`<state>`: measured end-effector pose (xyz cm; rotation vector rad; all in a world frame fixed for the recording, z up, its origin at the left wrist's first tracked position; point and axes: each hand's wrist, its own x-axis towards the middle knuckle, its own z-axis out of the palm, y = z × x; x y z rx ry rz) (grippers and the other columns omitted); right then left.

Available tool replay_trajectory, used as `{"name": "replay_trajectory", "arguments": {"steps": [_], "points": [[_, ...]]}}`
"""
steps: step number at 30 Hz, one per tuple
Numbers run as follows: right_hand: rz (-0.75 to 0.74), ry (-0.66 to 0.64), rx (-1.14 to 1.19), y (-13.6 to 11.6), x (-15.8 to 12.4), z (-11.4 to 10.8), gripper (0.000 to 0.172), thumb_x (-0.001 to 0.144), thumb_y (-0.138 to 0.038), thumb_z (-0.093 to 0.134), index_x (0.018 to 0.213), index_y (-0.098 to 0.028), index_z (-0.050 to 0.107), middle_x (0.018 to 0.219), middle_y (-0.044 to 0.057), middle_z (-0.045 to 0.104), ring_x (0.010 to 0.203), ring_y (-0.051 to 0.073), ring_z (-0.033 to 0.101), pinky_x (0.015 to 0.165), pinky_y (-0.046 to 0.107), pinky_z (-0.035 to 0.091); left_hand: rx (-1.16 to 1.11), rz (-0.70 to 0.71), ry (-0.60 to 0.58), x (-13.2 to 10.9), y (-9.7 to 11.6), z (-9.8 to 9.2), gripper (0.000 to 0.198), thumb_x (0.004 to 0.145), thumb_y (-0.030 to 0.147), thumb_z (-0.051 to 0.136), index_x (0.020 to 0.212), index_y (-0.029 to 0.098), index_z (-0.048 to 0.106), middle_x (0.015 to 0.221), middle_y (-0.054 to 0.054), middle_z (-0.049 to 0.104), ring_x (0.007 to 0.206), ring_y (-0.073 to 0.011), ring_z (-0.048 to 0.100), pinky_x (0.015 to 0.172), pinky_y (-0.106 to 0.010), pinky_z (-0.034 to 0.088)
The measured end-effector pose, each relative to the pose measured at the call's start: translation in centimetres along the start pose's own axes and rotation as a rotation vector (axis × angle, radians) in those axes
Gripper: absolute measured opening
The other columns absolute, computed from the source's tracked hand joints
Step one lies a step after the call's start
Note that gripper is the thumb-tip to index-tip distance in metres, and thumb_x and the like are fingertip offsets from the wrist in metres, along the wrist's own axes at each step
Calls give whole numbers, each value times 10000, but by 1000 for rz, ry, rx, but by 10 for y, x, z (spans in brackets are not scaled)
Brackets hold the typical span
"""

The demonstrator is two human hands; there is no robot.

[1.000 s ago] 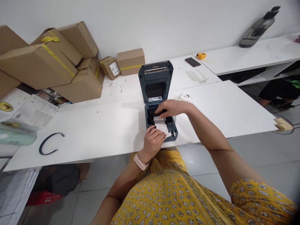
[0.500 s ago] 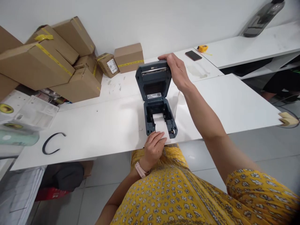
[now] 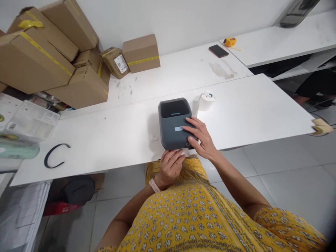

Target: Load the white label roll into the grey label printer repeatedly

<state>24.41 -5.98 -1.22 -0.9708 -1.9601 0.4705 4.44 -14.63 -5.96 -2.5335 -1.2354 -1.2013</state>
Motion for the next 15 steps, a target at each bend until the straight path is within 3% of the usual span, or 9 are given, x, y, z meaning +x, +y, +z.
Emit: {"name": "replay_trajectory", "arguments": {"steps": [6,10,13,15], "points": [[76,88,22,5,-15,18,395,1031,-416,385,1305,-333,657,1556,15,538,1542,283,362,1247,611,341,-57,8,-43,-11,-1,-6,315,939,152,552,1195,247,709,1157,-68,793,1110,-223,712,1003,-422,514],[196,208,105,4,-21,36,400,1043,-436,361,1321,-368,641,1559,-3,532,1543,265,364,1264,604,319,-107,-23,93,-7,0,-14,343,918,153,613,1226,284,688,1038,-35,796,1007,-200,705,961,-384,503],[365,271,253,6,-27,47,550,997,-530,476,1521,-365,443,1663,38,387,1552,276,346,1269,570,324,-113,-321,258,10,-5,-11,388,961,266,608,1349,269,604,1310,-107,678,1257,-259,607,1083,-462,461],[482,283,360,10,-32,51,731,943,-611,541,1586,-334,332,1685,85,342,1546,300,356,1260,560,340,-209,-593,233,24,-14,-4,574,987,380,589,1518,243,418,1540,-160,487,1443,-301,457,1143,-497,439]]}}
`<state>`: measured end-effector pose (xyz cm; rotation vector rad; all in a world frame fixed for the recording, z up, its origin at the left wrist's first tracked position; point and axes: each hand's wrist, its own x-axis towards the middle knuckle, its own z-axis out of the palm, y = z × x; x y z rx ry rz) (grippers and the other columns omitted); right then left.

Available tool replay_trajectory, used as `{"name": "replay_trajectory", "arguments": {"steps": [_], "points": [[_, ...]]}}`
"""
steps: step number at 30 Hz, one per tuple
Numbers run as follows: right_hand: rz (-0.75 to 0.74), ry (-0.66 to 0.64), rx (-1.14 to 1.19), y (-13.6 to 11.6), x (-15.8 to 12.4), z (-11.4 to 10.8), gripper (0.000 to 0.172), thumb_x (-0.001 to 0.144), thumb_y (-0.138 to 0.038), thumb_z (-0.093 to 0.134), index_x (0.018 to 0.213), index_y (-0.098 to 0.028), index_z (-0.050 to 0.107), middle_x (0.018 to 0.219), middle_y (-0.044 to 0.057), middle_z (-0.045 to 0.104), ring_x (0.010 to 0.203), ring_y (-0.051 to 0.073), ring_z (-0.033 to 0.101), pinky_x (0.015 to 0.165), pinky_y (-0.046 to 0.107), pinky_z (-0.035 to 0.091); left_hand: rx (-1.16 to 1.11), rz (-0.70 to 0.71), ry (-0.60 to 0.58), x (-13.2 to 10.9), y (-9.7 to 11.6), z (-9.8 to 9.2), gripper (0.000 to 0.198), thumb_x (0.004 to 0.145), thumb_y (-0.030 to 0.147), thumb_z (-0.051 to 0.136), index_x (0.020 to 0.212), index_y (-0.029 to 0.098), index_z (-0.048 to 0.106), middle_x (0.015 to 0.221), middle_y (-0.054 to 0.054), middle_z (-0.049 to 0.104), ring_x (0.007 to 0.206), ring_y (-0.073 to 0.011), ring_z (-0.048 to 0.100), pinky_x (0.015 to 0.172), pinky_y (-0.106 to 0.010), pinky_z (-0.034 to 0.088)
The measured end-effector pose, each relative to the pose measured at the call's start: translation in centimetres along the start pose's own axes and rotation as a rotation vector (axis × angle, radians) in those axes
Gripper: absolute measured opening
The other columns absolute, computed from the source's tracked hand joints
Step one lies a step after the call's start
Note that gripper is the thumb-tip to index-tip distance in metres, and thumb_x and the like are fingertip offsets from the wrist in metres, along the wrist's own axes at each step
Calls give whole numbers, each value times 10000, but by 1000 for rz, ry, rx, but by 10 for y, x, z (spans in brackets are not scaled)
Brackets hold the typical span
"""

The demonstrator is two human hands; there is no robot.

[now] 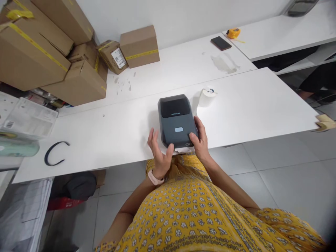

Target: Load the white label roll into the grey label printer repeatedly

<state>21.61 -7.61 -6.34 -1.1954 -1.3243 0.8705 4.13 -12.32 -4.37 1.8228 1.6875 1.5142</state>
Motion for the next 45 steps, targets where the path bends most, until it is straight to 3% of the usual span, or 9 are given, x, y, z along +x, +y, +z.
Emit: {"name": "replay_trajectory", "arguments": {"steps": [4,8,16,19,21,26,30,36,45], "points": [[168,-89,76,8,-2,-5,815,921,-652,553,1610,-320,269,1685,102,343,1538,306,375,1250,554,357,-289,-288,-276,24,-10,12,623,1024,437,522,1575,271,282,1535,-161,503,1358,-260,571,1035,-409,563],[212,-149,67,7,-3,-9,798,933,-647,532,1611,-319,266,1675,102,364,1527,310,396,1238,568,372,-385,-346,-376,32,-11,7,642,984,425,601,1549,266,340,1482,-157,562,1316,-271,607,1033,-435,578],[75,-126,-2,4,-2,-5,779,970,-628,464,1626,-311,188,1687,123,329,1535,304,383,1236,551,382,-351,-284,-338,30,-9,6,646,963,433,619,1535,246,382,1454,-154,583,1288,-267,615,1028,-435,567],[-8,-92,-103,-6,-6,-9,698,1009,-564,427,1624,-335,189,1689,100,320,1540,285,368,1243,540,374,-212,-277,-106,8,-3,-4,622,918,452,684,1462,248,463,1433,-155,584,1263,-254,613,983,-388,561],[-104,-77,-199,-12,-12,-14,637,1025,-538,394,1614,-371,217,1693,66,305,1548,284,339,1243,553,369,-169,-355,38,-10,4,-12,418,917,488,666,1233,218,625,1187,-113,692,1056,-215,667,871,-351,567],[-281,-144,-349,-13,-22,-21,569,1032,-552,317,1588,-449,259,1719,-17,232,1557,294,295,1247,598,335,-553,-773,-548,-25,22,-13,473,888,611,617,816,162,749,716,-51,693,593,-126,579,571,-264,468],[-296,-149,-358,-10,-21,-22,555,1037,-521,335,1584,-463,267,1710,-25,251,1545,289,313,1251,595,329,-757,-940,-541,-17,28,8,454,796,602,711,800,151,760,706,-55,715,543,-108,557,531,-247,440],[-303,-155,-364,-9,-21,-24,572,1037,-471,377,1593,-457,241,1713,-15,244,1536,285,324,1240,592,349,-766,-972,-447,-17,33,22,450,731,594,764,644,159,690,640,-42,704,518,-106,543,549,-263,451],[-336,-105,-382,-13,-18,-22,558,1031,-417,417,1569,-488,291,1686,-26,299,1510,302,358,1220,596,360,-661,-769,-450,-22,22,23,500,801,626,712,620,161,700,627,-46,690,563,-123,546,596,-276,447]]}}
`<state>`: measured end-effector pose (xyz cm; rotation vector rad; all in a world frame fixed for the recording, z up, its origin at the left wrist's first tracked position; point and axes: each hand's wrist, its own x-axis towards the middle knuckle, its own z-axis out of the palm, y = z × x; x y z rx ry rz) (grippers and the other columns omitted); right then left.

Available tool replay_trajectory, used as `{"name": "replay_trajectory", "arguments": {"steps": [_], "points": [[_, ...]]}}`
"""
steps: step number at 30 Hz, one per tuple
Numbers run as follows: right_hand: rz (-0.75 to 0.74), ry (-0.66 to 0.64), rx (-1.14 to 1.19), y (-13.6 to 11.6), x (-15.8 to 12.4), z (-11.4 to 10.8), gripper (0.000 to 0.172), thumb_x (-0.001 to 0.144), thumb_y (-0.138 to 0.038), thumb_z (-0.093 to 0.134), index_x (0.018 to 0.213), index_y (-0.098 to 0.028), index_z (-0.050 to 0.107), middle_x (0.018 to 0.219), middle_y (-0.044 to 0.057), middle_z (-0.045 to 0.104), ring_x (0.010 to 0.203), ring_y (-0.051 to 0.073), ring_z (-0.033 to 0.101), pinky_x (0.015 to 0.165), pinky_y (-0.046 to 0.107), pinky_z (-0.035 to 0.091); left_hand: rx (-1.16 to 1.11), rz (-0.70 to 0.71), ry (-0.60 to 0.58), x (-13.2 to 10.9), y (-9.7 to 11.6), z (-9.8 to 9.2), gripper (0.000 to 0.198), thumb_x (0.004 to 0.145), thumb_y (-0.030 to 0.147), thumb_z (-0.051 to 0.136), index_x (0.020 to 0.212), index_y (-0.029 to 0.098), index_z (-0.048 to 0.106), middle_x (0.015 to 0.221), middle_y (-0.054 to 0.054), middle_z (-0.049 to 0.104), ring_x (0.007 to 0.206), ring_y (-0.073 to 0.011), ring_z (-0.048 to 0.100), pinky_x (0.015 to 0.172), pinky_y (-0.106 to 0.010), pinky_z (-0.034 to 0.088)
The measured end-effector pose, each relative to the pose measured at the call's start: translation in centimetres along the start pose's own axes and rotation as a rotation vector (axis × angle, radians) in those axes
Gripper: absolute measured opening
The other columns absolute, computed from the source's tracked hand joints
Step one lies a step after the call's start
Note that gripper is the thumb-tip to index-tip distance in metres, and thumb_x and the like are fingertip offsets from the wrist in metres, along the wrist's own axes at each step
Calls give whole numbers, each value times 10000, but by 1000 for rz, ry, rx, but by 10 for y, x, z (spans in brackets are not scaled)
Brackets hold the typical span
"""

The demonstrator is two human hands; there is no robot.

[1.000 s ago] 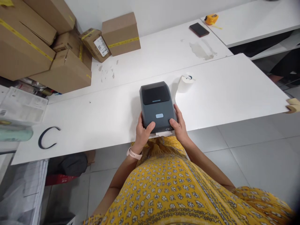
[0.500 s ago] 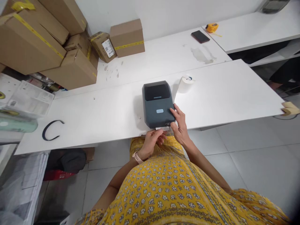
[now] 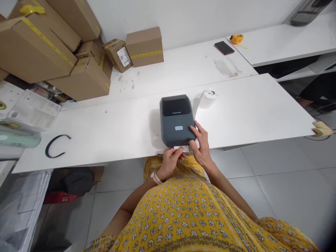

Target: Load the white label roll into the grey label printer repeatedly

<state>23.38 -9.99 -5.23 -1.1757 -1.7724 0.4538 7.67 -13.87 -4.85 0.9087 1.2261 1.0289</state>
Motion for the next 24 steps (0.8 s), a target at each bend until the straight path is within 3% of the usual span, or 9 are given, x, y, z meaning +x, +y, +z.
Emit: {"name": "replay_trajectory", "arguments": {"steps": [5,10,12,15,17,19,22,24], "points": [[-132,-16,-178,-16,20,-8,437,1014,-460,452,1447,-450,513,1710,-59,252,1561,358,244,1240,613,274,81,29,-35,3,-7,-6,536,865,639,647,611,168,689,609,-36,666,578,-133,556,613,-282,444],[-199,3,-397,-21,36,2,274,1017,-395,513,1244,-373,666,1553,-22,540,1510,304,363,1259,598,156,81,69,-31,-2,-10,-16,496,877,620,640,677,170,702,645,-31,677,602,-140,589,612,-274,457],[-196,14,-430,-23,39,4,225,1016,-368,533,1173,-360,695,1502,-31,597,1514,297,363,1261,603,109,101,139,66,-6,-10,-22,527,924,600,577,617,180,665,581,-17,625,559,-131,556,582,-271,436],[-175,-22,-392,-25,41,2,203,1016,-380,536,1119,-361,710,1517,-42,580,1542,304,323,1262,620,83,131,317,333,-7,-4,-32,567,980,552,503,535,205,558,526,0,520,525,-123,477,555,-273,406],[-135,-46,-306,-25,38,-2,251,1027,-396,499,1198,-365,681,1570,-23,518,1556,308,301,1260,624,128,149,427,480,-6,4,-37,486,1001,517,488,646,210,615,649,-21,588,624,-143,534,622,-280,462],[-80,-17,-196,-24,33,-6,353,1037,-428,448,1355,-365,589,1611,17,459,1560,312,298,1250,622,202,187,481,544,-3,15,-41,382,1021,494,467,927,216,710,956,-75,701,881,-184,639,804,-309,535],[10,105,-57,-19,23,-10,506,1041,-467,397,1536,-362,396,1613,62,445,1542,317,332,1231,623,276,233,492,472,6,28,-42,442,1044,486,420,1357,246,618,1434,-113,599,1320,-238,565,1089,-379,491],[59,152,-2,-15,22,-12,562,1042,-482,386,1587,-369,309,1627,70,420,1531,319,351,1224,620,307,211,515,407,16,36,-42,481,1048,486,407,1450,266,553,1531,-97,533,1423,-242,498,1164,-394,445]]}}
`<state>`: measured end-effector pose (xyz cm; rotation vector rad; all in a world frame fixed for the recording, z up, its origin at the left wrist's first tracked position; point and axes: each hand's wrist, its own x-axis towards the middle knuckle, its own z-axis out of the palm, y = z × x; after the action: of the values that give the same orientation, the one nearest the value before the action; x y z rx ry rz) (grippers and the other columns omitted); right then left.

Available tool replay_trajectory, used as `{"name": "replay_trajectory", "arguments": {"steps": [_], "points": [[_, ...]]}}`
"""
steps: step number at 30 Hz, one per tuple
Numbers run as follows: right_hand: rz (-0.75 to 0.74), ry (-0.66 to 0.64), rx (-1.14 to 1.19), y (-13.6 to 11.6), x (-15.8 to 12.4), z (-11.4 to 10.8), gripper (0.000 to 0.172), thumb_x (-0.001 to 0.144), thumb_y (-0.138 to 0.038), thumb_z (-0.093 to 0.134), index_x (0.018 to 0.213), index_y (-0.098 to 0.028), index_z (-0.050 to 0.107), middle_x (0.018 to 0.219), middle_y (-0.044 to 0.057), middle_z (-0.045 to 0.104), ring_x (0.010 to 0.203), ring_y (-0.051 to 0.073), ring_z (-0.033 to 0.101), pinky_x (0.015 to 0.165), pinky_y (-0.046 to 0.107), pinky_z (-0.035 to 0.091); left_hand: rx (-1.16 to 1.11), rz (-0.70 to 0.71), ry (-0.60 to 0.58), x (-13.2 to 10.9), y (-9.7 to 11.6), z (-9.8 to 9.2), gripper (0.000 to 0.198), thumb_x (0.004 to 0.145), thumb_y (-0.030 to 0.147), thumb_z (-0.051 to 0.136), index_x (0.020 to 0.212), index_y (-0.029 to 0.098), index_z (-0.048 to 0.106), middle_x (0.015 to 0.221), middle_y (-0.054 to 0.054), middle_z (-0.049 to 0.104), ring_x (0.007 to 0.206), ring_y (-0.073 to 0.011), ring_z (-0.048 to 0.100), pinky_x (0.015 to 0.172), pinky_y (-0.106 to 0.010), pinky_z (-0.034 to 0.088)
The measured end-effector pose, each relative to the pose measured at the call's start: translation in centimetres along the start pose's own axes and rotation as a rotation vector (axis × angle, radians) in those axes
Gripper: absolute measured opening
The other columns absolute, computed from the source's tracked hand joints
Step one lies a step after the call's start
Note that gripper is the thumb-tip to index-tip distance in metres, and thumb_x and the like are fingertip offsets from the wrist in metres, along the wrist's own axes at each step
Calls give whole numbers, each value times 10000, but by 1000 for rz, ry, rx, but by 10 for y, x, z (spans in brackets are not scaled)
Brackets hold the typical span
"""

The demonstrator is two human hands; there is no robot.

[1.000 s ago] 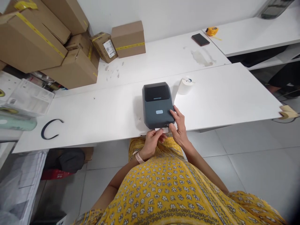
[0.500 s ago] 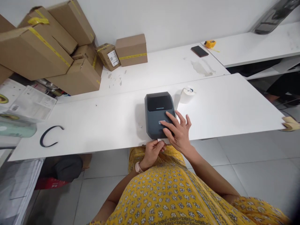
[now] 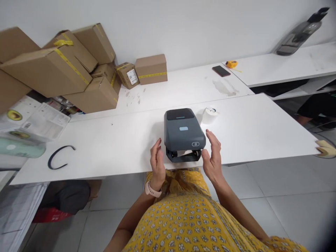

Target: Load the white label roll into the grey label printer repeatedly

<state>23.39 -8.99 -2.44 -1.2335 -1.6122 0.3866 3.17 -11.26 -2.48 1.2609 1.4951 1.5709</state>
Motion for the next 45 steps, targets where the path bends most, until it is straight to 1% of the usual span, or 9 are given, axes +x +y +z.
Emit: {"name": "replay_trajectory", "arguments": {"steps": [7,12,19,22,26,30,34,39,45], "points": [[-236,-44,50,9,70,9,730,1008,-660,294,1641,-387,57,1753,35,106,1609,345,158,1275,645,218,-2,-7,76,59,-3,18,408,987,411,525,1352,242,599,1452,-93,602,1356,-246,549,1140,-414,456],[-249,-64,136,0,148,25,680,1020,-651,158,1622,-337,122,1656,96,354,1523,321,377,1236,593,332,107,-92,-32,91,-15,24,436,949,359,566,1361,217,566,1482,-128,564,1354,-262,539,1087,-406,483],[-108,-79,118,2,239,45,764,966,-776,150,1547,-304,306,1593,91,431,1499,330,397,1216,576,336,309,-111,-273,111,-24,33,711,885,416,673,1514,199,424,1525,-161,533,1418,-329,493,1169,-486,398],[-97,-53,94,5,242,42,750,965,-757,292,1537,-274,337,1559,118,466,1446,335,455,1168,557,392,382,-108,-326,108,-23,33,832,841,368,718,1571,213,350,1546,-152,521,1433,-346,483,1184,-503,377],[-160,104,4,3,196,28,540,1029,-593,322,1347,-237,573,1293,130,656,1194,296,622,1029,490,485,370,-112,-334,103,-26,31,884,825,349,719,1598,224,307,1546,-138,527,1405,-349,519,1164,-500,406],[-320,-462,-171,10,153,28,400,1031,-399,394,1030,-201,742,982,111,768,937,264,693,895,414,509,332,-98,-353,107,-34,28,937,765,289,736,1604,236,321,1485,-105,589,1334,-334,579,1141,-468,437],[-481,-998,-536,15,149,52,354,973,-206,434,1059,-133,769,1073,179,788,1123,313,679,1121,485,350,219,-124,-400,111,-42,25,973,747,266,714,1623,203,295,1397,-101,653,1245,-295,635,1069,-409,497],[-563,-1293,-722,11,163,78,366,954,-203,444,1025,-128,794,998,167,802,1027,293,713,1202,501,198,247,-144,-388,109,-41,21,973,743,271,712,1623,202,303,1264,-85,721,1100,-284,687,966,-392,539],[-589,-1329,-626,12,168,75,258,856,-284,615,1005,-172,792,1068,140,790,1166,336,646,1207,538,183,377,-103,-427,114,-36,16,971,746,318,718,1620,205,311,1063,-53,761,943,-276,708,864,-378,557]]}}
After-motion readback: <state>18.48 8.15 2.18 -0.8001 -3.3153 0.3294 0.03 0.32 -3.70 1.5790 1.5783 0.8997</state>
